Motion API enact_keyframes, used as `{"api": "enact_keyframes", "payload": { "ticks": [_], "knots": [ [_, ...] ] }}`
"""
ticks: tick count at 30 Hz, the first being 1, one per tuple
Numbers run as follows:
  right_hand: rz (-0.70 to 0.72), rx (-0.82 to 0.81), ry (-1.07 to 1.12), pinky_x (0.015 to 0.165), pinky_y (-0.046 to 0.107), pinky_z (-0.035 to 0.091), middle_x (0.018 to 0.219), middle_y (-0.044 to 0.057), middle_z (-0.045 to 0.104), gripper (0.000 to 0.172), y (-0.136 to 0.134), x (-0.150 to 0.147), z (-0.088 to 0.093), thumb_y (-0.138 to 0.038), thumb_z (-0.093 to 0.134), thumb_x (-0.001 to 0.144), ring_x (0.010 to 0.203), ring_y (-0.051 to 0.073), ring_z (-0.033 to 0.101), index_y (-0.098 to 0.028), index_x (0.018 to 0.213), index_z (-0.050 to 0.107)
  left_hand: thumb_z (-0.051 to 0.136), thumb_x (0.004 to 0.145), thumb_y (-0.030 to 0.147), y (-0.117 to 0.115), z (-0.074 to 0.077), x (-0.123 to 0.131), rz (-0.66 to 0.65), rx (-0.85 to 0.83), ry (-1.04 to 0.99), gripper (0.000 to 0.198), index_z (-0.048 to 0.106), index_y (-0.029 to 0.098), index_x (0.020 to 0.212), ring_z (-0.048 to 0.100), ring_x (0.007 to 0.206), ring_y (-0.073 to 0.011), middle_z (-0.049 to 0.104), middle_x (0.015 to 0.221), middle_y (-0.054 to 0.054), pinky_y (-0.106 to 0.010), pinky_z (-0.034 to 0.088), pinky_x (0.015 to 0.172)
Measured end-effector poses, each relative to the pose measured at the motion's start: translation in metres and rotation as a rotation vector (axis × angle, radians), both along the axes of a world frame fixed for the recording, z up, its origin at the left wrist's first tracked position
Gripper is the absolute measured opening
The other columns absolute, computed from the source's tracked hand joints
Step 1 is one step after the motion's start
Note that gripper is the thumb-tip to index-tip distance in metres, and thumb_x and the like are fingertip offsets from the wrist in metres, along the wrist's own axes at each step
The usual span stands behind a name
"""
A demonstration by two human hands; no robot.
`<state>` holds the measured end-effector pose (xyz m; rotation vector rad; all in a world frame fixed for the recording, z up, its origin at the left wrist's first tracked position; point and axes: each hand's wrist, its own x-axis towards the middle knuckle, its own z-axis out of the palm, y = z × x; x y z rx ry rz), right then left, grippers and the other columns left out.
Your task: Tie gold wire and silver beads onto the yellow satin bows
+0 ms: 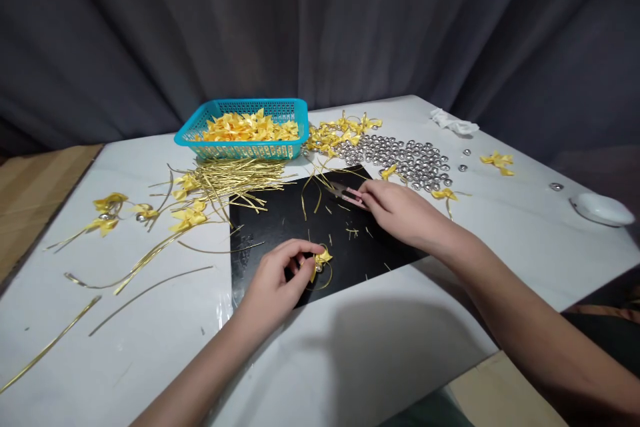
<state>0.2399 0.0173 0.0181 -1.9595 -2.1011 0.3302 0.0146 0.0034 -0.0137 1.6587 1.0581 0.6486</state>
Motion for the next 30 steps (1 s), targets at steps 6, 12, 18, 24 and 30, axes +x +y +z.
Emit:
{"api": "enact_keyframes", "payload": {
  "ticks": [6,12,18,24,30],
  "knots": [
    [-0.144,-0.260,0.799,0.041,0.019,0.032,0.058,-0.005,0.031,0.023,-0.006,-0.007,0.014,-0.034,0.037,0.091,0.044,0.007,0.030,-0.017,0.080,0.046,0.061,0.070,0.023,0.002,0.001,0.000,0.064,-0.105,-0.079,0.024,0.069,0.016,0.092,0.043,0.056,-0.0102,0.052,0.064,0.001,-0.022,0.035,0.055],
    [0.076,-0.678,0.803,0.033,0.014,0.027,0.059,-0.007,0.030,0.039,-0.014,-0.007,0.025,-0.055,0.049,0.084,0.041,0.003,0.027,-0.016,0.080,0.050,0.064,0.067,0.024,0.004,0.003,-0.001,0.090,-0.182,-0.135,0.035,0.066,0.014,0.101,0.038,0.052,-0.0075,0.048,0.063,0.004,-0.021,0.033,0.052],
    [0.163,-0.918,0.744,0.032,0.012,0.018,0.057,-0.008,0.036,0.042,-0.013,-0.005,0.024,-0.054,0.060,0.077,0.039,0.000,0.026,-0.016,0.072,0.044,0.065,0.066,0.023,0.004,0.003,-0.001,0.112,-0.203,-0.192,0.037,0.065,0.014,0.102,0.037,0.052,-0.0072,0.048,0.063,0.004,-0.020,0.032,0.052],
    [0.130,-1.023,0.833,0.033,0.013,0.013,0.052,-0.010,0.031,0.042,-0.010,-0.004,0.016,-0.052,0.063,0.076,0.039,0.000,0.020,-0.016,0.071,0.041,0.066,0.065,0.022,0.003,0.005,-0.002,0.137,-0.206,-0.220,0.038,0.066,0.016,0.103,0.039,0.053,-0.0078,0.049,0.063,0.004,-0.020,0.034,0.051],
    [0.142,-1.096,0.915,0.032,0.013,0.011,0.047,-0.012,0.024,0.043,-0.008,-0.008,0.011,-0.052,0.064,0.075,0.038,0.001,0.014,-0.017,0.071,0.040,0.066,0.065,0.020,0.003,0.005,-0.001,0.123,-0.167,-0.219,0.037,0.068,0.016,0.101,0.042,0.056,-0.0084,0.054,0.071,0.001,-0.021,0.035,0.051]
  ]
}}
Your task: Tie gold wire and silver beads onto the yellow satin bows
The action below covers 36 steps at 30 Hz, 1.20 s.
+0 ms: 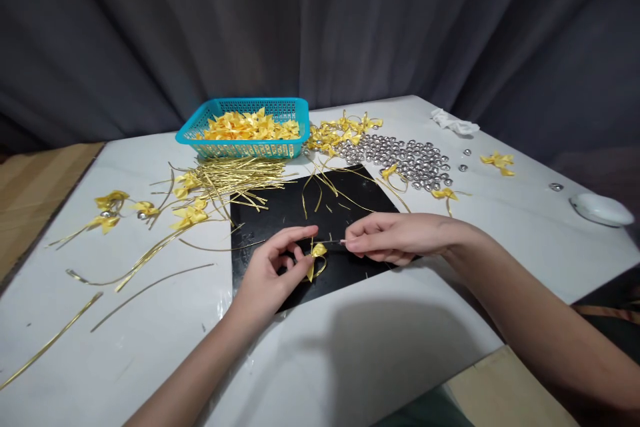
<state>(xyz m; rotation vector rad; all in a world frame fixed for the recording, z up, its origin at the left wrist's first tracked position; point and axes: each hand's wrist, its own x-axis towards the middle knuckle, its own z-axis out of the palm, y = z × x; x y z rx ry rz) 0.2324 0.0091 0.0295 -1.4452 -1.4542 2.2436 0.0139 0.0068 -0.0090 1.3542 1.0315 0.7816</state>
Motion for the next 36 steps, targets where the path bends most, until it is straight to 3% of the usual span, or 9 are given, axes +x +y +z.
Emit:
{"api": "enact_keyframes", "payload": {
  "ticks": [30,33,36],
  "knots": [
    [-0.035,-0.059,0.108,0.030,0.011,0.009,0.043,-0.014,0.021,0.047,-0.001,-0.012,-0.013,-0.055,0.064,0.074,0.037,0.000,0.008,-0.018,0.067,0.037,0.063,0.067,0.016,-0.001,-0.002,-0.002,-0.088,0.022,0.021,0.040,0.067,0.015,0.106,0.044,0.058,-0.0083,0.057,0.074,-0.001,-0.020,0.034,0.052],
    [0.004,0.021,-0.006,0.031,0.013,0.012,0.043,-0.012,0.025,0.048,-0.001,-0.007,-0.007,-0.060,0.060,0.074,0.035,0.001,0.013,-0.017,0.066,0.040,0.064,0.066,0.016,0.000,-0.002,-0.002,-0.083,-0.001,0.010,0.043,0.065,0.014,0.110,0.042,0.056,-0.0071,0.058,0.075,-0.001,-0.020,0.034,0.052],
    [0.068,0.216,-0.167,0.035,0.016,0.016,0.047,-0.010,0.028,0.046,0.001,0.006,0.003,-0.060,0.056,0.077,0.038,0.002,0.021,-0.016,0.068,0.044,0.066,0.064,0.016,0.000,-0.003,-0.001,-0.049,-0.050,-0.045,0.051,0.060,0.014,0.114,0.044,0.059,-0.0063,0.062,0.099,-0.007,-0.020,0.036,0.052]
  ]
}}
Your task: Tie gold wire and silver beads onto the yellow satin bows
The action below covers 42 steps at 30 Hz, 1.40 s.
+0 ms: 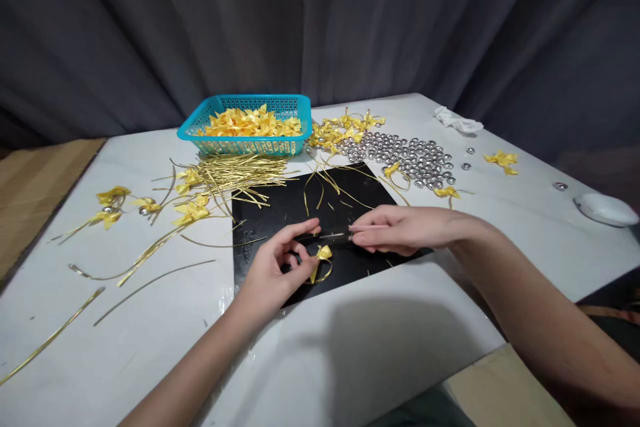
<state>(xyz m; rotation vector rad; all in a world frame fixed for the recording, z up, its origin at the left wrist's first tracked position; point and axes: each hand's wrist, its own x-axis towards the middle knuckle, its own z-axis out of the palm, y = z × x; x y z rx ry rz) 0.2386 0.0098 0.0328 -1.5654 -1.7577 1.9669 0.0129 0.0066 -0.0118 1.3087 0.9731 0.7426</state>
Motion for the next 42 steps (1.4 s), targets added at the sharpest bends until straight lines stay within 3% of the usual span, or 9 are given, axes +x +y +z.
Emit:
{"api": "enact_keyframes", "payload": {
  "ticks": [7,12,15,21,29,33,35,39,42],
  "knots": [
    [-0.024,0.662,-0.671,0.053,0.023,0.028,0.069,0.001,0.050,0.023,0.005,0.011,-0.004,-0.037,0.049,0.085,0.061,0.011,0.044,-0.017,0.074,0.049,0.070,0.060,0.014,0.001,-0.001,0.000,0.060,-0.046,-0.090,0.053,0.058,0.014,0.112,0.048,0.061,-0.0051,0.061,0.103,-0.007,-0.018,0.043,0.054],
    [0.014,0.832,-0.492,0.071,0.028,0.039,0.098,0.007,0.056,0.029,0.004,0.004,-0.014,-0.036,0.062,0.076,0.088,0.019,0.050,-0.017,0.097,0.056,0.073,0.061,0.015,0.001,0.001,0.000,0.087,-0.064,-0.116,0.041,0.062,0.015,0.101,0.053,0.063,-0.0055,0.062,0.088,-0.002,-0.016,0.047,0.055],
    [-0.075,0.713,-0.220,0.066,0.024,0.043,0.095,0.006,0.058,0.035,0.001,-0.008,-0.014,-0.039,0.064,0.076,0.082,0.015,0.052,-0.015,0.100,0.056,0.074,0.061,0.015,0.001,0.001,-0.001,0.102,-0.065,-0.155,0.031,0.065,0.015,0.091,0.055,0.065,-0.0054,0.062,0.081,0.000,-0.015,0.049,0.058],
    [-0.095,0.129,0.161,0.040,0.017,0.038,0.074,0.001,0.062,0.038,-0.007,-0.037,-0.022,-0.046,0.066,0.072,0.044,0.004,0.049,-0.013,0.086,0.054,0.076,0.061,0.016,0.003,-0.001,-0.001,0.149,-0.024,-0.187,0.025,0.065,0.016,0.084,0.058,0.069,-0.0070,0.064,0.079,0.001,-0.017,0.051,0.065],
    [-0.314,0.231,0.391,0.035,0.012,0.036,0.051,-0.007,0.053,0.034,-0.006,-0.041,-0.028,-0.038,0.073,0.066,0.035,0.001,0.042,-0.013,0.077,0.053,0.070,0.068,0.023,-0.001,-0.004,0.001,0.205,0.091,-0.054,0.024,0.060,0.017,0.088,0.055,0.075,-0.0098,0.059,0.084,-0.001,-0.018,0.047,0.063],
    [-0.409,0.267,0.449,0.036,0.012,0.035,0.059,-0.004,0.058,0.031,-0.007,-0.044,-0.029,-0.034,0.074,0.067,0.037,0.000,0.044,-0.012,0.076,0.054,0.068,0.072,0.023,-0.005,-0.002,-0.002,0.537,0.282,-0.140,0.037,0.043,0.026,0.099,0.046,0.060,-0.0065,0.050,0.081,0.006,-0.016,0.038,0.051],
    [-0.451,0.280,0.456,0.036,0.012,0.033,0.057,-0.005,0.056,0.031,-0.007,-0.045,-0.031,-0.034,0.074,0.067,0.036,0.000,0.044,-0.012,0.075,0.055,0.063,0.077,0.026,-0.005,0.000,-0.005,0.661,0.350,-0.139,0.024,0.042,0.025,0.087,0.038,0.053,-0.0069,0.043,0.068,0.008,-0.017,0.033,0.049],
    [-0.472,0.293,0.436,0.036,0.012,0.031,0.053,-0.005,0.055,0.031,-0.007,-0.046,-0.035,-0.035,0.075,0.066,0.036,0.001,0.043,-0.012,0.075,0.057,0.052,0.083,0.038,-0.005,0.003,-0.006,0.411,0.236,0.064,0.029,0.049,0.018,0.062,0.035,0.054,-0.0090,0.038,0.056,0.005,-0.021,0.030,0.051],
    [-0.468,0.307,0.416,0.036,0.012,0.030,0.052,-0.005,0.054,0.032,-0.007,-0.047,-0.036,-0.037,0.074,0.066,0.036,0.001,0.043,-0.012,0.076,0.056,0.058,0.077,0.041,-0.006,0.003,-0.001,0.216,0.125,0.160,0.027,0.056,0.017,0.066,0.038,0.056,-0.0099,0.046,0.059,0.004,-0.023,0.029,0.053]
  ]
}}
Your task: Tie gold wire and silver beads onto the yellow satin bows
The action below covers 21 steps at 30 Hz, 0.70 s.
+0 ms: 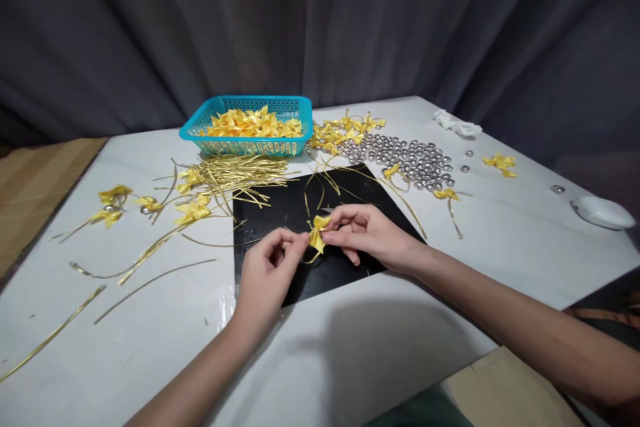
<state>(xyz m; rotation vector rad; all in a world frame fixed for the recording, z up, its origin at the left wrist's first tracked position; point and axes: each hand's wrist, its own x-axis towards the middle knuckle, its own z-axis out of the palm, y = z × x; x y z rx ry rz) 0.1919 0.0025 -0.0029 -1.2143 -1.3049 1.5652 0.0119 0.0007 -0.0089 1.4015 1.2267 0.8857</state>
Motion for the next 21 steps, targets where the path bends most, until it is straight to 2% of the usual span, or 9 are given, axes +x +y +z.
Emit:
{"api": "enact_keyframes", "payload": {
  "ticks": [5,10,14,18,21],
  "knots": [
    [-0.004,0.006,-0.015,0.036,0.013,0.030,0.053,-0.004,0.055,0.034,-0.0004,0.0005,0.0008,-0.039,0.074,0.066,0.036,0.001,0.042,-0.013,0.075,0.055,0.059,0.076,0.040,0.0015,-0.0013,0.0030,-0.118,-0.052,-0.001,0.025,0.058,0.017,0.069,0.039,0.057,-0.0111,0.049,0.062,0.003,-0.023,0.029,0.054],
    [0.008,-0.030,0.062,0.036,0.013,0.030,0.052,-0.006,0.052,0.032,-0.0018,0.0028,0.0033,-0.035,0.076,0.065,0.038,0.001,0.038,-0.014,0.076,0.054,0.053,0.082,0.037,0.0021,-0.0018,0.0015,-0.142,0.015,-0.041,0.021,0.055,0.019,0.073,0.042,0.063,-0.0121,0.049,0.068,0.003,-0.023,0.033,0.059],
    [0.010,-0.102,0.165,0.032,0.013,0.022,0.052,-0.008,0.045,0.032,-0.0024,0.0023,0.0067,-0.037,0.075,0.066,0.035,-0.001,0.027,-0.014,0.074,0.054,0.050,0.085,0.034,0.0000,-0.0005,0.0018,-0.167,0.051,-0.029,0.018,0.053,0.019,0.075,0.042,0.062,-0.0116,0.049,0.069,0.003,-0.022,0.034,0.060],
    [-0.013,-0.098,0.079,0.031,0.014,0.016,0.053,-0.008,0.043,0.034,-0.0029,-0.0007,0.0075,-0.040,0.074,0.067,0.035,-0.002,0.025,-0.012,0.077,0.058,0.051,0.085,0.036,0.0003,0.0001,0.0009,-0.180,0.033,-0.064,0.019,0.054,0.019,0.076,0.039,0.058,-0.0112,0.047,0.067,0.003,-0.023,0.033,0.056],
    [-0.024,-0.083,0.079,0.032,0.014,0.018,0.053,-0.009,0.042,0.033,-0.0040,-0.0030,0.0065,-0.040,0.073,0.068,0.036,-0.001,0.024,-0.014,0.080,0.056,0.053,0.083,0.040,0.0023,-0.0016,-0.0007,-0.172,-0.033,-0.131,0.022,0.053,0.019,0.075,0.034,0.055,-0.0104,0.043,0.064,0.004,-0.023,0.030,0.052]
  ]
}}
